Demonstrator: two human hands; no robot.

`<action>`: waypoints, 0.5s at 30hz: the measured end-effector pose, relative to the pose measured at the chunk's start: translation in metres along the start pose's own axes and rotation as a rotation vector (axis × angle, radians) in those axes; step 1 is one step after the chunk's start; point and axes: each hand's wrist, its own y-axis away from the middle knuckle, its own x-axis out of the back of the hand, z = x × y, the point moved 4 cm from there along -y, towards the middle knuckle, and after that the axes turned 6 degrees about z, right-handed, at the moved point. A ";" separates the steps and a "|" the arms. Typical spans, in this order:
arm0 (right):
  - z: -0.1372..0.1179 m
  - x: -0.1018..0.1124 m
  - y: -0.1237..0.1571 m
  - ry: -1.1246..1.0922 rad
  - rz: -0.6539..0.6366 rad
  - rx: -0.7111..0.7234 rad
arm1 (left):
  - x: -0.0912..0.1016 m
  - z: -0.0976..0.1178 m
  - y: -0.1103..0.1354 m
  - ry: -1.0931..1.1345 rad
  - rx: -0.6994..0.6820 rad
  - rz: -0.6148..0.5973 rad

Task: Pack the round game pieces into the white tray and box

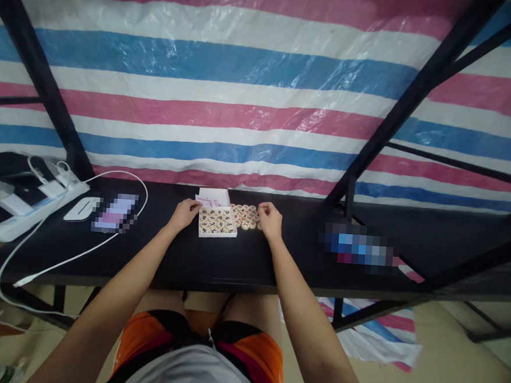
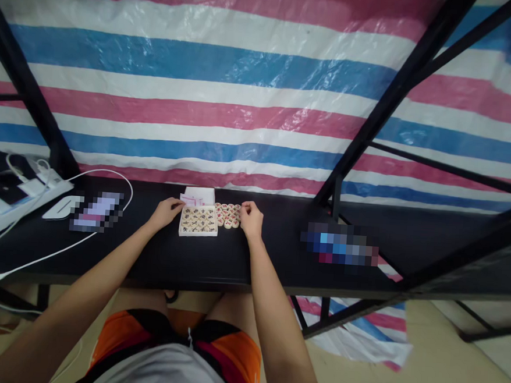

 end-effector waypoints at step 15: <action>0.006 -0.004 -0.002 0.042 -0.031 0.032 | -0.013 -0.003 0.004 0.005 -0.053 -0.092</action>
